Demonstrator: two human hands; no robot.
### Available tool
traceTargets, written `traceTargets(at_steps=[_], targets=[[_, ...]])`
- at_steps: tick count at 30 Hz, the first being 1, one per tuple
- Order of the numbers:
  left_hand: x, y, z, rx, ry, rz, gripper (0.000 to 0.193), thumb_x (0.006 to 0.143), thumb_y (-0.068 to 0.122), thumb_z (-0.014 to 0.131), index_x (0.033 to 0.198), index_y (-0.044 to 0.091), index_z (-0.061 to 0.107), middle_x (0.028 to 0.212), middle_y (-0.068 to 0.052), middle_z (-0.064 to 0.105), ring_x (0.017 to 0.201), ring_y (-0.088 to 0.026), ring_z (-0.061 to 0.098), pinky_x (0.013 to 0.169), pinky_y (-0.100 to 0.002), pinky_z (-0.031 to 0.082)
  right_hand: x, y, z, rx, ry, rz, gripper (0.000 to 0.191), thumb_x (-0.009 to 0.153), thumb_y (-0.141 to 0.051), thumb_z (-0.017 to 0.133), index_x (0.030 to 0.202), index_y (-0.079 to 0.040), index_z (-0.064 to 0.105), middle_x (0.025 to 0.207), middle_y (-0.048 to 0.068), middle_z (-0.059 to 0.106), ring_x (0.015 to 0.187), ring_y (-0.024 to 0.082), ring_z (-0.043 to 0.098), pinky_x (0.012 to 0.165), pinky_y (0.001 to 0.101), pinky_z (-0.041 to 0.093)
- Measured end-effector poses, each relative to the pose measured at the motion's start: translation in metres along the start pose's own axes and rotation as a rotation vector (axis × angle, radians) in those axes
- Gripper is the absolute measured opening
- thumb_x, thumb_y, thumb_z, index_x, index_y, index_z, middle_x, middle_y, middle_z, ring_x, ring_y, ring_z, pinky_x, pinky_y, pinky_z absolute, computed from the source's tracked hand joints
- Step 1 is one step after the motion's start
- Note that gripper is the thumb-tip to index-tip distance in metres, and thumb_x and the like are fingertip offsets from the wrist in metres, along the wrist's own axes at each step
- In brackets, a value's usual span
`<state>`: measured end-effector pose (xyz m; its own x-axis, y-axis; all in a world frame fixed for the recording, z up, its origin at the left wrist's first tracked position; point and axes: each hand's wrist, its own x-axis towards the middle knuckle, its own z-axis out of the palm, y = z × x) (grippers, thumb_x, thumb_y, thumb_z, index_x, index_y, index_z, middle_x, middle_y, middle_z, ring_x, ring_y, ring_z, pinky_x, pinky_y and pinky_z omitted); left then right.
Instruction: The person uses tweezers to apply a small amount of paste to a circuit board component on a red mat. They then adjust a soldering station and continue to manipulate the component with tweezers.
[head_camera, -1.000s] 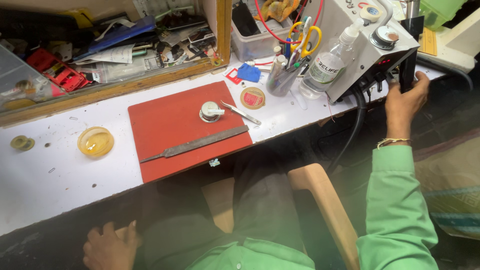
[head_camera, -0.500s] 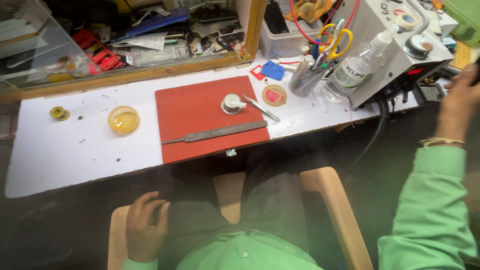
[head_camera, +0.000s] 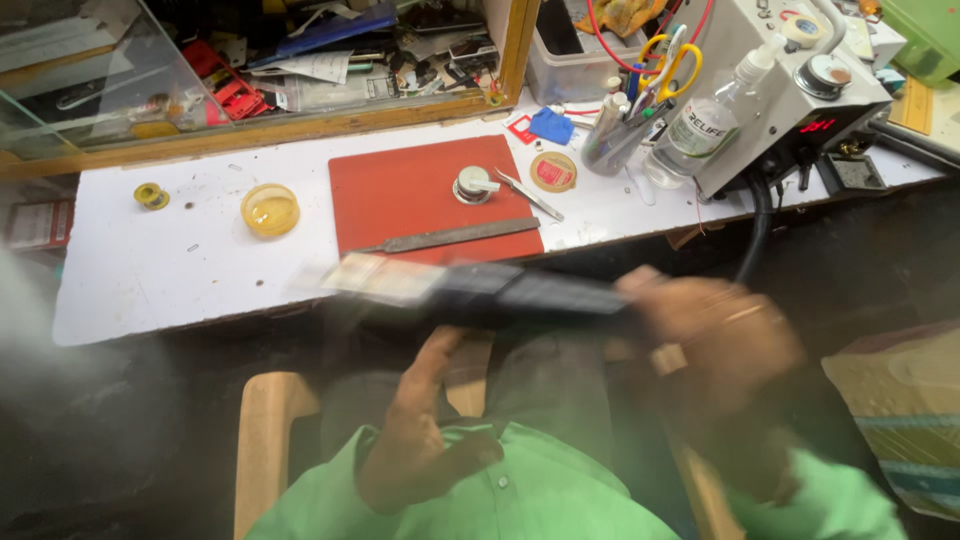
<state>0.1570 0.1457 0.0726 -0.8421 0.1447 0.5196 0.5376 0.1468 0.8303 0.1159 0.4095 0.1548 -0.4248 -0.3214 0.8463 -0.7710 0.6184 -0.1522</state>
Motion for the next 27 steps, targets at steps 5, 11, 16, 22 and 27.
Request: traceTargets(at_steps=[5, 11, 16, 22, 27], targets=[[-0.012, 0.026, 0.003, -0.821, -0.064, 0.075, 0.049, 0.095, 0.037, 0.076, 0.125, 0.002, 0.058, 0.126, -0.017, 0.060, 0.115, -0.024, 0.060, 0.107, -0.044, 0.046, -0.025, -0.070, 0.036, 0.139, -0.182, -0.172, 0.046, 0.082, -0.001, 0.076, 0.125, 0.003, 0.061, 0.101, 0.011, 0.068, 0.087, 0.025, 0.071, 0.077, 0.0376, 0.057], [-0.027, 0.018, -0.100, -1.059, -0.268, 0.436, 0.014, 0.096, 0.010, 0.073, 0.091, 0.006, 0.060, 0.076, -0.008, 0.063, 0.069, -0.026, 0.064, 0.085, -0.055, 0.056, -0.071, -0.071, 0.053, 0.156, -0.282, 0.128, 0.052, 0.073, -0.023, 0.084, 0.119, -0.005, 0.068, 0.102, 0.011, 0.067, 0.090, 0.029, 0.066, 0.080, 0.0392, 0.053], [-0.071, 0.015, -0.192, -0.929, -0.309, 0.407, 0.015, 0.098, 0.011, 0.070, 0.087, 0.006, 0.060, 0.073, -0.008, 0.063, 0.067, -0.025, 0.063, 0.085, -0.055, 0.056, -0.107, -0.037, 0.046, -0.037, -0.319, 0.234, 0.036, 0.073, -0.028, 0.086, 0.099, -0.006, 0.073, 0.092, 0.008, 0.065, 0.082, 0.026, 0.062, 0.074, 0.0408, 0.049], [-0.111, 0.000, -0.214, -0.790, -0.268, 0.307, 0.019, 0.099, 0.012, 0.067, 0.081, 0.007, 0.061, 0.069, -0.007, 0.062, 0.063, -0.025, 0.062, 0.084, -0.056, 0.056, -0.101, -0.015, 0.048, -0.183, -0.218, 0.194, 0.029, 0.078, -0.029, 0.081, 0.090, -0.005, 0.070, 0.089, 0.007, 0.063, 0.078, 0.028, 0.061, 0.070, 0.0425, 0.048], [-0.138, -0.022, -0.242, -0.701, -0.222, 0.217, 0.024, 0.101, 0.013, 0.064, 0.077, 0.008, 0.061, 0.066, -0.007, 0.062, 0.060, -0.024, 0.062, 0.084, -0.056, 0.055, -0.089, 0.008, 0.113, -0.192, -0.346, 0.319, 0.039, 0.083, -0.044, 0.080, 0.088, -0.006, 0.072, 0.079, 0.010, 0.058, 0.063, 0.031, 0.063, 0.055, 0.0449, 0.050]])
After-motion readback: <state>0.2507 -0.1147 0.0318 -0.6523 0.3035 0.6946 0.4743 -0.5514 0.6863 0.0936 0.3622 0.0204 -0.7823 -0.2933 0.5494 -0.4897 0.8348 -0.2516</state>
